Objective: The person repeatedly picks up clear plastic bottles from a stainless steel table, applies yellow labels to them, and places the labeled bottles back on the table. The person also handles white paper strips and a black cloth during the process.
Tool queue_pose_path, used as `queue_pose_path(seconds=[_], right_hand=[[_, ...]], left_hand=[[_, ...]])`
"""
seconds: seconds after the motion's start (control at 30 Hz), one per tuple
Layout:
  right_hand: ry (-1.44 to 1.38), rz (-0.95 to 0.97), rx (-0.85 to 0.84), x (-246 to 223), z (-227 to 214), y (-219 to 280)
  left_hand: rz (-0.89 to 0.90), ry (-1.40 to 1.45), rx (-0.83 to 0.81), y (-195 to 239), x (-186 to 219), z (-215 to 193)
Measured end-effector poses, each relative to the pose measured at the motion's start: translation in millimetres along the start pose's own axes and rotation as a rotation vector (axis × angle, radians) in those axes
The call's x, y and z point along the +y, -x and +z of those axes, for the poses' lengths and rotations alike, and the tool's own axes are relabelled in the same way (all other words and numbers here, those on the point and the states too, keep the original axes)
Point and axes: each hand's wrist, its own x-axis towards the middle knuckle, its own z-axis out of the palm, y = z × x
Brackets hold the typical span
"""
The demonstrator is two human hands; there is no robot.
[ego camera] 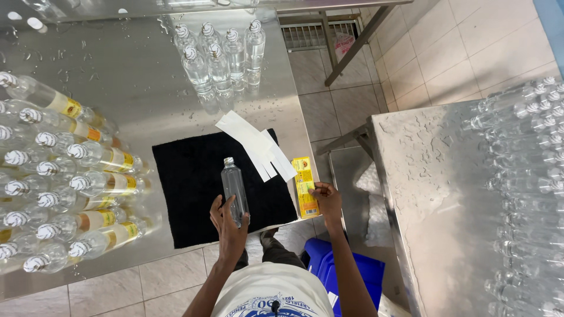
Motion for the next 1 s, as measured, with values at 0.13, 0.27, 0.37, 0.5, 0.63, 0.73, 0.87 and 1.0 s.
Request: queue_pose_path(seconds=[0.13, 0.27, 0.37, 0.5, 0.63, 0.73, 0.87, 1.0], right_hand=[[-0.094, -0.056, 0.023, 9, -5, -4], [0.118, -0.071, 0.042, 5, -7, 4], [0.088, -0.079, 0.056, 6, -5, 4], [0.123, -0.168, 0.130, 1, -4, 16], [0.280, -0.620, 0.211, -18, 17, 77], [0.571, -1.185, 0.211, -23, 40, 110], [0.686, -1.460, 0.204, -55, 66, 149], [0.633, -1.419, 0.014, -62, 81, 152]], left_hand=[[0.022, 0.042, 0.032, 8, 21, -6], [0.057, 0.059, 0.003, 9, 22, -4], [0.048, 0.088, -0.023, 10, 22, -5], [0.145, 0.125, -0.034, 4, 30, -9], [-0.086, 0.519, -0.295, -8, 41, -2], [-0.195, 0.778, -0.244, -18, 82, -8], [-0.280, 0.759, -0.091, -28, 92, -30], [-0.279, 0.748, -0.044, -21, 82, -49]])
